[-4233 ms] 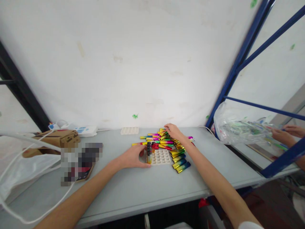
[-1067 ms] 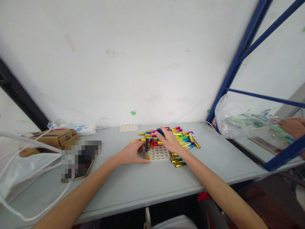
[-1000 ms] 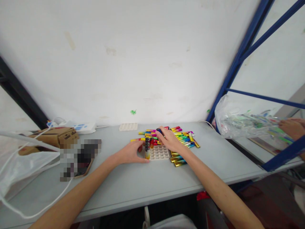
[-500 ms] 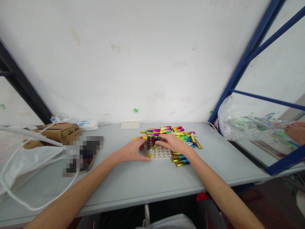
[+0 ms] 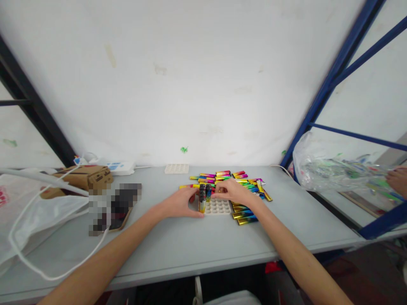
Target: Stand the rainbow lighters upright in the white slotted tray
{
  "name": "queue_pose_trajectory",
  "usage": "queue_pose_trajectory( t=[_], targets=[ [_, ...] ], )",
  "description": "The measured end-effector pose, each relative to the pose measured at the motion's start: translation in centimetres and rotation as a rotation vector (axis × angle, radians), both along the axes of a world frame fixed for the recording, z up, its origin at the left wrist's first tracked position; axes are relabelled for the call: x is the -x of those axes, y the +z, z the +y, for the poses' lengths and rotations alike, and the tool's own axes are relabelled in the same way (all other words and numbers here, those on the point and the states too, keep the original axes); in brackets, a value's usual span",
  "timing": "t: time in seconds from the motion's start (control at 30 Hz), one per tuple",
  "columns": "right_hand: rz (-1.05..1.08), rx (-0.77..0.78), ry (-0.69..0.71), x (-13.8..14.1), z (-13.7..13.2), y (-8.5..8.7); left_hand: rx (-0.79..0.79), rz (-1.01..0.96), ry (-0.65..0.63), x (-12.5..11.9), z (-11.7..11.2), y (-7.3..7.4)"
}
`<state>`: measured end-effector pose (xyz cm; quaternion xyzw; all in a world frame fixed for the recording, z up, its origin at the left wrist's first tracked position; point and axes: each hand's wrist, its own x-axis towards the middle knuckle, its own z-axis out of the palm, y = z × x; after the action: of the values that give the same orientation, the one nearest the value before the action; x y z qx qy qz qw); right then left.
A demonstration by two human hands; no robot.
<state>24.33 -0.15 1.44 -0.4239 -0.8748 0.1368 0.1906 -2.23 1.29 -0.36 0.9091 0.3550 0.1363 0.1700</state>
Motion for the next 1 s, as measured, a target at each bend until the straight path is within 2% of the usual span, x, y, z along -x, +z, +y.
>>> queue_pose_trajectory(
  t=[0.13,0.27,0.37,0.47,0.83,1.0],
  targets=[
    [0.137,-0.183,-0.134,-2.7,1.7,-0.2,0.016,-0.004,-0.001,0.0,0.0,0.1],
    [0.113,-0.349,-0.245,-4.1,4.5,-2.2,0.013,-0.011,-0.005,0.0,-0.1,0.1],
    [0.012,-0.314,-0.21,-4.0,6.8,-4.2,-0.002,-0.01,-0.013,0.0,0.0,-0.1],
    [-0.071,-0.22,-0.179,-3.8,8.2,-5.0,-0.008,-0.011,-0.012,0.0,0.0,-0.2],
    [-0.015,-0.193,-0.179,-4.8,6.3,-3.3,-0.002,-0.015,-0.002,0.1,-0.1,0.0],
    [0.02,-0.207,-0.179,-4.8,5.9,-3.1,0.036,-0.005,0.015,0.1,-0.2,0.2]
  ],
)
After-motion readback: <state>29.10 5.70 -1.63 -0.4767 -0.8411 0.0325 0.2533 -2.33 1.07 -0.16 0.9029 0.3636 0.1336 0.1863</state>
